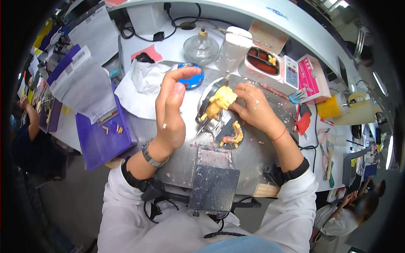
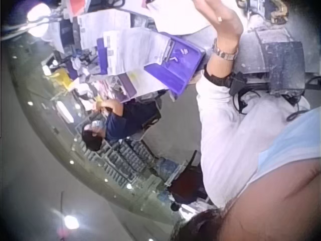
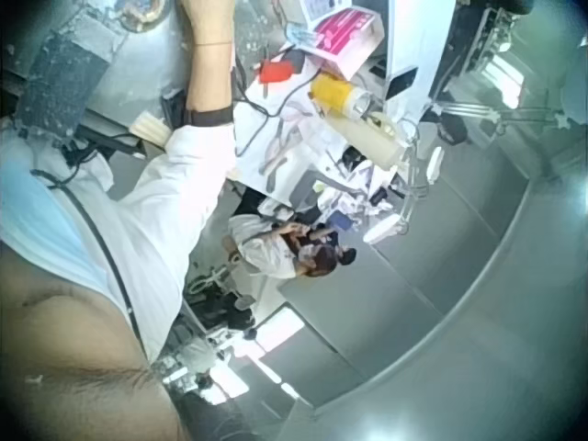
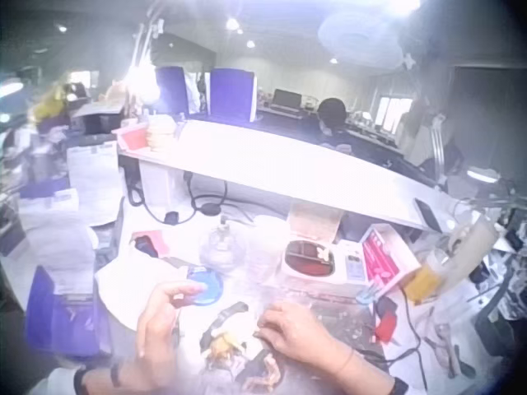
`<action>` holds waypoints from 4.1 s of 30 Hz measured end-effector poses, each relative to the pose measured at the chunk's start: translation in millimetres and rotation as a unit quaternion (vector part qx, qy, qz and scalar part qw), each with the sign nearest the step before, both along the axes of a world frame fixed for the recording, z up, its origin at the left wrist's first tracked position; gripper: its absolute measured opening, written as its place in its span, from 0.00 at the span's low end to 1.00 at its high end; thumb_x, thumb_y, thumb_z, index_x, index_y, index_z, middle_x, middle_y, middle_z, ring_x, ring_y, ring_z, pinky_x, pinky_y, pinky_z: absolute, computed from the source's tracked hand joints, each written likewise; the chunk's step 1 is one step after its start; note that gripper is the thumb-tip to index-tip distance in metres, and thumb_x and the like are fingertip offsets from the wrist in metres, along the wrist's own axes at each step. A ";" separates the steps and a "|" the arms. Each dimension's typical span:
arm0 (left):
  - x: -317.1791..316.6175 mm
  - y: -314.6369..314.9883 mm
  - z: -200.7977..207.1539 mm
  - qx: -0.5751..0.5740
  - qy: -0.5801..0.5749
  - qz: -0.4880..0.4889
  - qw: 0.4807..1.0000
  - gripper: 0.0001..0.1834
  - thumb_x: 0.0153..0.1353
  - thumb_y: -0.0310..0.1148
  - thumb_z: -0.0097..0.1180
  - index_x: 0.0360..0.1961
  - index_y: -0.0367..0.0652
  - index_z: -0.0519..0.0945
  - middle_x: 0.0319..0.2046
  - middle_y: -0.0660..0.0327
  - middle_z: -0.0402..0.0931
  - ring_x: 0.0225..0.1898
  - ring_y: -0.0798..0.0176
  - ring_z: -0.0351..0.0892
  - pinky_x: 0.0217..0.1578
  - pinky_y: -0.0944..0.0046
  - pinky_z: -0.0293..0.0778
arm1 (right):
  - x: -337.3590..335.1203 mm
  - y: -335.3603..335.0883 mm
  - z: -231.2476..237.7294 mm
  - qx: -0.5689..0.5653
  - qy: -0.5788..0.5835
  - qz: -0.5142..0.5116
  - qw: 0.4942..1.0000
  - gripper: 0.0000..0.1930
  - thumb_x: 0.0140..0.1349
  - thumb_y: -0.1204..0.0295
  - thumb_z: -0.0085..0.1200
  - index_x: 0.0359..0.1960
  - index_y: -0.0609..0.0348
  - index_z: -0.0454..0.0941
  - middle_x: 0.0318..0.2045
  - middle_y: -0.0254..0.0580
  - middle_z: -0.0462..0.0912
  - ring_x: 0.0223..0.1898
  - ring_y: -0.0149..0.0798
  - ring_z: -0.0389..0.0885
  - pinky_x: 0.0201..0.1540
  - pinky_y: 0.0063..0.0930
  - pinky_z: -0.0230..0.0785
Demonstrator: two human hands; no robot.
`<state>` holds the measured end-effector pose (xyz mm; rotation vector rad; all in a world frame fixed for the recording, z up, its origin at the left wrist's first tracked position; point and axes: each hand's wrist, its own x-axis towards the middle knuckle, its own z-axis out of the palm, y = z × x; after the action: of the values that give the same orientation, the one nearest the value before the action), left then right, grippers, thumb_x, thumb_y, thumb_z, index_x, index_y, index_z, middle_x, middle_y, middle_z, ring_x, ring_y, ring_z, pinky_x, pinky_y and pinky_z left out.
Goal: The recorder is working on a dental cast model, adjusting and fitting components using lab tools.
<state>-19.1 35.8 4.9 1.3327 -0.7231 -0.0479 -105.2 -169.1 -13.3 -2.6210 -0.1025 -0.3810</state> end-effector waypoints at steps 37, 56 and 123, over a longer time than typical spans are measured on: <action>-10.5 21.4 14.5 -0.053 -0.297 0.022 0.953 0.03 0.57 0.27 0.59 0.31 0.40 0.78 0.27 0.59 0.79 0.28 0.61 0.77 0.28 0.67 0.72 | -0.2 -71.3 50.4 -0.172 -0.241 -0.170 0.940 0.02 0.51 0.77 0.60 0.26 0.62 0.79 0.26 0.42 0.76 0.32 0.44 0.75 0.35 0.35 0.68; -31.8 18.6 12.1 0.111 -0.293 -0.079 0.946 0.15 0.49 0.28 0.68 0.39 0.37 0.82 0.17 0.63 0.79 0.12 0.71 0.74 0.13 0.73 0.64 | -64.5 42.7 54.4 0.113 -0.168 -0.069 0.977 0.08 0.44 0.80 0.65 0.28 0.60 0.81 0.26 0.39 0.78 0.26 0.35 0.74 0.30 0.25 0.65; -27.7 24.8 17.5 0.122 -0.389 -0.113 0.906 0.16 0.41 0.34 0.72 0.33 0.48 0.83 0.16 0.68 0.74 0.15 0.68 0.72 0.15 0.71 0.63 | -70.9 45.2 52.4 0.467 0.062 0.065 0.880 0.08 0.57 0.80 0.58 0.39 0.68 0.81 0.38 0.45 0.82 0.40 0.33 0.79 0.44 0.24 0.71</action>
<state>-46.9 60.6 22.4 1.4984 -1.5929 0.2299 -176.1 -123.8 39.1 -1.6573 -0.0348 -0.1465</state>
